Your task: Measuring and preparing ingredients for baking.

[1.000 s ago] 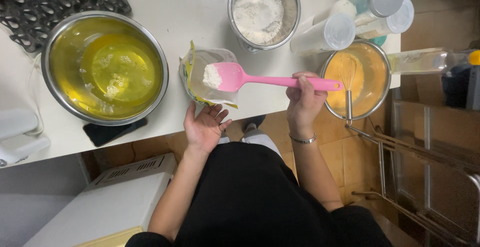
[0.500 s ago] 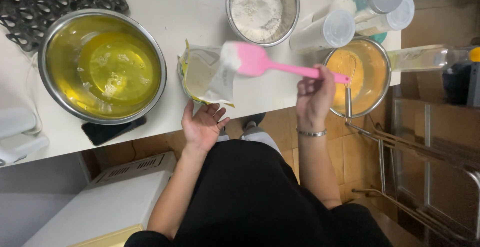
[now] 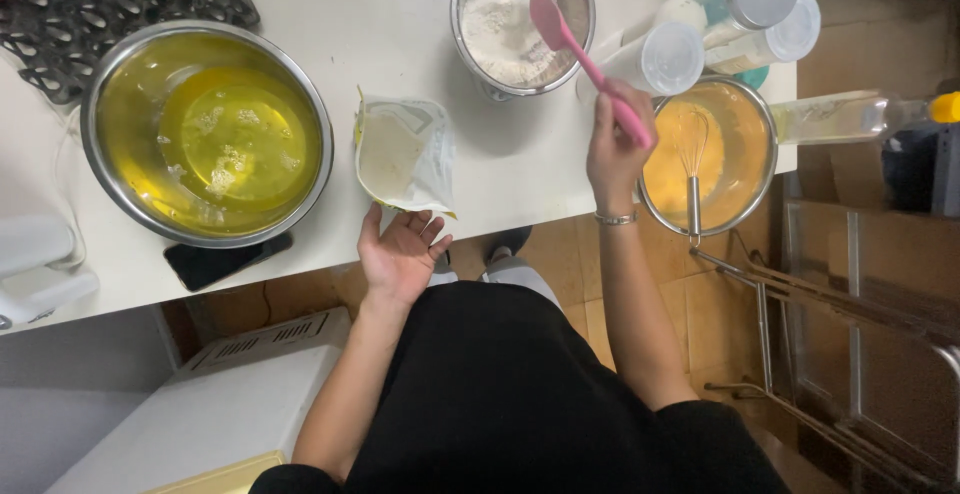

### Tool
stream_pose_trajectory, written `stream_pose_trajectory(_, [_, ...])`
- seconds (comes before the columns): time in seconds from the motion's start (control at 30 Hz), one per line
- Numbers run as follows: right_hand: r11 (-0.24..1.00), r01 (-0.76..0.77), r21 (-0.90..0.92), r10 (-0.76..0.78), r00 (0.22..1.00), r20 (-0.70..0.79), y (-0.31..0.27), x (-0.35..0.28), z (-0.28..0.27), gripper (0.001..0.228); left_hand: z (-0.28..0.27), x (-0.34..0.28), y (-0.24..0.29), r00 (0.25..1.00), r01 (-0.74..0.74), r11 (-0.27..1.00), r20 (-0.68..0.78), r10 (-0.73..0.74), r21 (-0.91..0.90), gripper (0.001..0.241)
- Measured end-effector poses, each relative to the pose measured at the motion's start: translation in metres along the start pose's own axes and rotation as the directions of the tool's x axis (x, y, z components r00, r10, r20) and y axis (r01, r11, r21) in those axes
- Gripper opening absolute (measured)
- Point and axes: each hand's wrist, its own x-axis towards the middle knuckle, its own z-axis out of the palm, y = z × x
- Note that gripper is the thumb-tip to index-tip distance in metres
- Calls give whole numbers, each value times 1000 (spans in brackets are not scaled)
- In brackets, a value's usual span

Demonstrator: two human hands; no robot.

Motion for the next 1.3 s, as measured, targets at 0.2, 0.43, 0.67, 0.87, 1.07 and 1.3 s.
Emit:
stream_pose_trajectory(0.2, [920, 316, -233, -297, 948, 115, -22, -2, 0, 14, 7, -5, 1, 999, -28, 999, -27, 28, 32, 62])
stream_pose_trajectory(0.43, [947, 285, -151, -283, 959, 34, -17, -9, -11, 13, -1, -5, 2, 1000, -24, 1000, -20, 24, -13, 61])
stream_pose_trajectory(0.67, [602, -286, 746, 536, 837, -112, 20, -40, -39, 28, -12, -6, 7, 999, -36, 999, 39, 37, -35, 60])
stream_pose_trajectory(0.87, [414, -443, 795, 581, 801, 144, 53, -115, -52, 30, -19, -9, 13, 998, -50, 998, 45, 52, -43, 60])
stream_pose_trajectory(1.07, [269, -673, 689, 802, 553, 227, 112, -165, -33, 29, -13, -14, 19, 998, -55, 998, 32, 55, 0, 61])
stream_pose_trajectory(1.3, [179, -690, 702, 787, 528, 318, 159, -150, -10, 33, -7, -18, 21, 997, -73, 996, 1, 73, 43, 63])
